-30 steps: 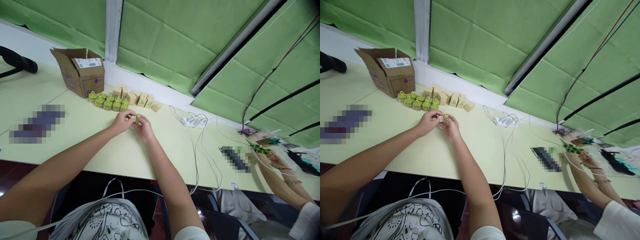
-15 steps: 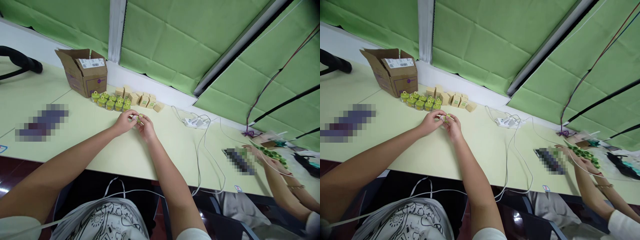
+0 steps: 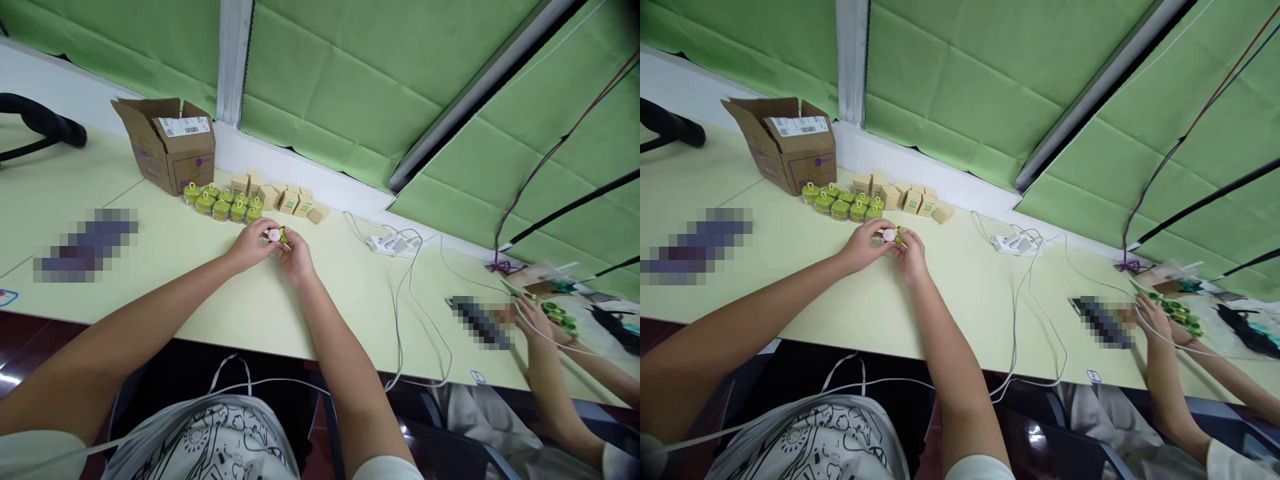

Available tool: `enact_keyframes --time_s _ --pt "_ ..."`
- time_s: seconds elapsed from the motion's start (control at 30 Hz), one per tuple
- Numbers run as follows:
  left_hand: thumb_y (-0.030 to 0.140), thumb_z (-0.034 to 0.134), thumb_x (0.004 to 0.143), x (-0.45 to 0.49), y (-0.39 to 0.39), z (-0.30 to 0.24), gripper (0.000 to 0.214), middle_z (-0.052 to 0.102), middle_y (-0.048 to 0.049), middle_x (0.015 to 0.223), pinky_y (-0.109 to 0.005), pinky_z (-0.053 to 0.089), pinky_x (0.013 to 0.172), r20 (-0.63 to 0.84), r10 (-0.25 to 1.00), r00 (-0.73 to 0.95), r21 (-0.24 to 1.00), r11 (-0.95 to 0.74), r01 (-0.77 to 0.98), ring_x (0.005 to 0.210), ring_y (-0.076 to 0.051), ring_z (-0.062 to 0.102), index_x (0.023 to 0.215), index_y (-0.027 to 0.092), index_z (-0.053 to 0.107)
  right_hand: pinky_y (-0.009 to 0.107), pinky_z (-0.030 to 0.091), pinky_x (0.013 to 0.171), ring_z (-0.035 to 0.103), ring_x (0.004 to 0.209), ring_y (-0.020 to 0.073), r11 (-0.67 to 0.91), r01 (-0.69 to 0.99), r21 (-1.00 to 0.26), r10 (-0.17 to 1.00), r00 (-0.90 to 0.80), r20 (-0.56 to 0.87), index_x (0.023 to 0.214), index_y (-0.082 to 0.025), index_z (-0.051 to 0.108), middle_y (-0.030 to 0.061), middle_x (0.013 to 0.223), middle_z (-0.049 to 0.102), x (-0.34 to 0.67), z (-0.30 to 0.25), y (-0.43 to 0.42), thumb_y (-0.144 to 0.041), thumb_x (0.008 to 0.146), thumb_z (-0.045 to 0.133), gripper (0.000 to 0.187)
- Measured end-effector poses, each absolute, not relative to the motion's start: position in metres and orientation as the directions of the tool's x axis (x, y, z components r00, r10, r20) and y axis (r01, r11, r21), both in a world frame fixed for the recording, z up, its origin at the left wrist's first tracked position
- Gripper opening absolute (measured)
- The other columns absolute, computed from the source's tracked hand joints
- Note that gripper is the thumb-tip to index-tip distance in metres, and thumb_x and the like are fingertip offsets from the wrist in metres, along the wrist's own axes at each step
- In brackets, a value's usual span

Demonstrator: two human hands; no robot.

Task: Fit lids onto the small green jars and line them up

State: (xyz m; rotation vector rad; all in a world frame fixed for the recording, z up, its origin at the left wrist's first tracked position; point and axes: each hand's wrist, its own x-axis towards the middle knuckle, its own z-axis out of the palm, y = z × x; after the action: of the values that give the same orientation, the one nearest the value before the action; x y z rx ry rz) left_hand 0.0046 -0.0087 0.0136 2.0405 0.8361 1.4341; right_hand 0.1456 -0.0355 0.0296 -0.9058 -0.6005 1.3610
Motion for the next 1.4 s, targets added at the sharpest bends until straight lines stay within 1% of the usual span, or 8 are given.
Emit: enact_keyframes --time_s 0.23,0.43,0.57,0.67,0.87,1.03,1.2,1.4 --pt "0.019 0.067 0.081 0.005 -0.009 0.010 0.030 0.067 -0.0086 0.117 -0.037 0.059 0.091 0.633 0.724 0.274 0.703 -0.686 0.188 0.108 -0.022 0.066 0.111 0.019 0.067 0.022 0.057 0.059 0.066 0.064 0.0115 -0.076 -0.556 -0.827 0.975 0.131 -0.178 0.089 -0.019 0.065 -0.0013 0.079 0.072 0.148 0.025 -0.033 -0.023 0.084 0.070 0.008" --pt "0.020 0.064 0.083 0.006 -0.007 0.005 0.029 0.067 -0.0091 0.118 -0.039 0.058 0.093 0.617 0.724 0.309 0.711 -0.681 0.177 0.111 -0.024 0.066 0.111 0.020 0.066 0.023 0.057 0.058 0.065 0.062 0.0122 -0.098 -0.509 -0.855 0.969 0.145 -0.198 0.091 -0.021 0.064 -0.0013 0.078 0.071 0.150 0.023 -0.031 -0.027 0.082 0.071 0.014" --pt "0.021 0.062 0.084 0.003 -0.009 0.008 0.029 0.067 -0.0084 0.119 -0.039 0.056 0.094 0.602 0.713 0.359 0.676 -0.694 0.246 0.110 -0.024 0.066 0.113 0.021 0.066 0.023 0.057 0.056 0.064 0.060 0.0118 -0.088 -0.497 -0.863 0.960 0.189 -0.207 0.090 -0.020 0.064 -0.0020 0.076 0.069 0.151 0.022 -0.030 -0.027 0.082 0.069 0.011" --pt "0.021 0.062 0.084 0.000 -0.011 0.011 0.030 0.068 -0.0074 0.120 -0.039 0.055 0.094 0.580 0.711 0.399 0.624 -0.702 0.344 0.108 -0.024 0.066 0.114 0.022 0.066 0.023 0.057 0.056 0.064 0.060 0.0121 -0.079 -0.488 -0.869 0.949 0.229 -0.215 0.090 -0.020 0.064 -0.0022 0.074 0.067 0.153 0.020 -0.028 -0.029 0.082 0.070 0.013" --pt "0.024 0.064 0.085 -0.004 -0.011 0.012 0.027 0.071 -0.0080 0.116 -0.040 0.055 0.087 0.525 0.757 0.388 0.568 -0.652 0.503 0.102 -0.027 0.068 0.112 0.023 0.068 0.024 0.059 0.058 0.064 0.060 0.0120 -0.090 -0.455 -0.886 0.946 0.239 -0.218 0.091 -0.020 0.063 -0.0024 0.073 0.067 0.152 0.019 -0.028 -0.028 0.081 0.073 0.016" --pt "0.025 0.063 0.086 -0.006 -0.009 0.012 0.027 0.071 -0.0088 0.117 -0.041 0.054 0.089 0.522 0.752 0.402 0.527 -0.655 0.541 0.103 -0.029 0.068 0.112 0.022 0.070 0.026 0.060 0.058 0.067 0.059 0.0137 -0.107 -0.431 -0.896 0.948 0.228 -0.223 0.091 -0.021 0.061 -0.0022 0.071 0.068 0.150 0.019 -0.028 -0.025 0.083 0.071 0.014" --pt "0.027 0.063 0.087 -0.008 -0.005 0.011 0.027 0.070 -0.0096 0.119 -0.041 0.054 0.089 0.514 0.753 0.411 0.507 -0.653 0.563 0.105 -0.029 0.067 0.112 0.021 0.071 0.024 0.058 0.055 0.070 0.061 0.0140 -0.098 -0.418 -0.903 0.945 0.245 -0.216 0.092 -0.020 0.061 -0.0013 0.075 0.069 0.152 0.019 -0.028 -0.024 0.084 0.071 0.013" --pt "0.031 0.059 0.089 -0.010 0.001 0.008 0.021 0.073 -0.0117 0.109 -0.044 0.052 0.090 0.503 0.733 0.458 0.434 -0.673 0.599 0.103 -0.032 0.066 0.102 0.021 0.072 0.022 0.055 0.052 0.071 0.063 0.0143 -0.080 -0.397 -0.914 0.939 0.276 -0.203 0.092 -0.021 0.061 -0.0012 0.076 0.070 0.153 0.019 -0.028 -0.026 0.083 0.072 0.015"
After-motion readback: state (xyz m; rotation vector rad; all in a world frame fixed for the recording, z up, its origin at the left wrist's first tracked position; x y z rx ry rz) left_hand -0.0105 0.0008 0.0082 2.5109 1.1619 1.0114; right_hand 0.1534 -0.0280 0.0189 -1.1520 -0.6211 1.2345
